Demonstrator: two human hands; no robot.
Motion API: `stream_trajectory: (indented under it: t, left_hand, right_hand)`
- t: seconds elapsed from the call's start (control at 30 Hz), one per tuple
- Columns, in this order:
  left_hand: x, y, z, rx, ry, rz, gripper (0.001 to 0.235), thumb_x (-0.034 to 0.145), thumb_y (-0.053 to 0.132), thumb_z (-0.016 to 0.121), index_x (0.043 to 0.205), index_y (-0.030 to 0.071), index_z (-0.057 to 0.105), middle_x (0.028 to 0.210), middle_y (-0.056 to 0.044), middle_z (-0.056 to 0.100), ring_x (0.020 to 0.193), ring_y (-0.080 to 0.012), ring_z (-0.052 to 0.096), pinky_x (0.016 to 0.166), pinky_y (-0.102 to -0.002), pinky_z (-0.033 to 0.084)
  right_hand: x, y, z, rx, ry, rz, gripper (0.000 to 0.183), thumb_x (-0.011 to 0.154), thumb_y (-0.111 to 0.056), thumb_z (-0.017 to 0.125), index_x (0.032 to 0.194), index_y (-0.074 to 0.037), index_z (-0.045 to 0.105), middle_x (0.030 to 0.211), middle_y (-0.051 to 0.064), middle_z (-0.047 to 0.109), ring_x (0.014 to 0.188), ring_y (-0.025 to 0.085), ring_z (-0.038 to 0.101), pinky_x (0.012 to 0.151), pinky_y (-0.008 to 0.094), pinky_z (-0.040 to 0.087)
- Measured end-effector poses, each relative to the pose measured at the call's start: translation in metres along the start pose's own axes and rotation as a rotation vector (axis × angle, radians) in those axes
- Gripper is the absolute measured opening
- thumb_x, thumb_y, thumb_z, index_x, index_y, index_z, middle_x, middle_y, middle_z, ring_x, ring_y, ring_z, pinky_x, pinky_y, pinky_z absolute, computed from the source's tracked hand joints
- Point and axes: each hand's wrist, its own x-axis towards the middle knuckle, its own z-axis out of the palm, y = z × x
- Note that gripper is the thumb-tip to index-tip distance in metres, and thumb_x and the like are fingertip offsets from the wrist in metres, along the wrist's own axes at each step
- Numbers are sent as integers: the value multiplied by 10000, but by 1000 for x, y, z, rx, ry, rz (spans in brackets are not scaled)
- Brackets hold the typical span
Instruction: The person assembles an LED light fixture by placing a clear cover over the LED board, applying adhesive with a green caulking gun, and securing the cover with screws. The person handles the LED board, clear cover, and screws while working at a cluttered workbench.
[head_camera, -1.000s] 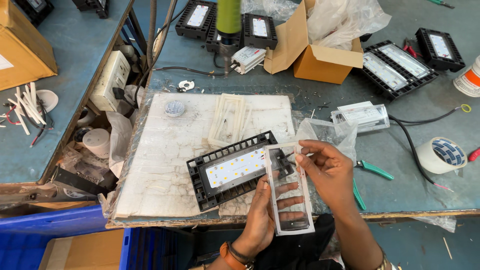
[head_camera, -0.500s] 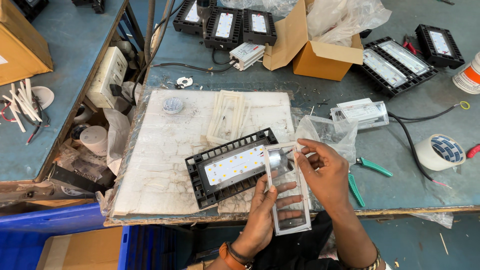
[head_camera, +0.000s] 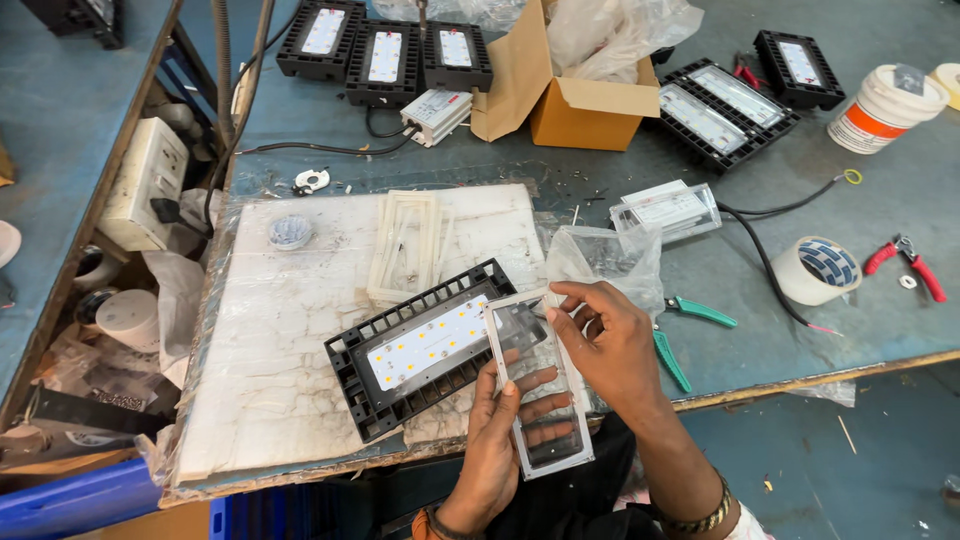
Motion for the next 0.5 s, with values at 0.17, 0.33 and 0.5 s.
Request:
stream_trajectory:
  t: [0.17, 0.33, 0.5]
  left_hand:
    - [-1, -2, 0, 13, 6, -6, 480, 1037, 315, 408, 1484, 168, 315, 1338, -225, 595, 1101, -320, 698, 841, -460, 647]
    - [-2, -5, 0, 28, 10, -17, 496, 1030, 318, 411, 1493, 170, 311, 1342, -214, 598, 1108, -309, 699, 846, -457, 644]
    - [-5, -6, -1, 83, 10, -17, 489, 1032, 326, 412, 1488, 172, 321, 1347, -205, 607, 1107, -299, 701, 855, -442, 633]
  right_hand:
    - [1, 4, -1, -20, 13, 11, 174, 905, -129, 773, 1072, -78, 763, 916, 44, 726, 695, 102, 678, 513, 246, 476]
    - [3, 10, 1, 30, 6, 184, 183, 901, -151, 766, 1057, -55, 747, 878, 73, 771, 700, 93, 712, 559, 223, 534]
    - [4, 25, 1, 287, -68, 217, 302, 907, -118, 704, 1199, -46, 694, 945, 52, 765, 787, 64, 692, 614, 205, 552]
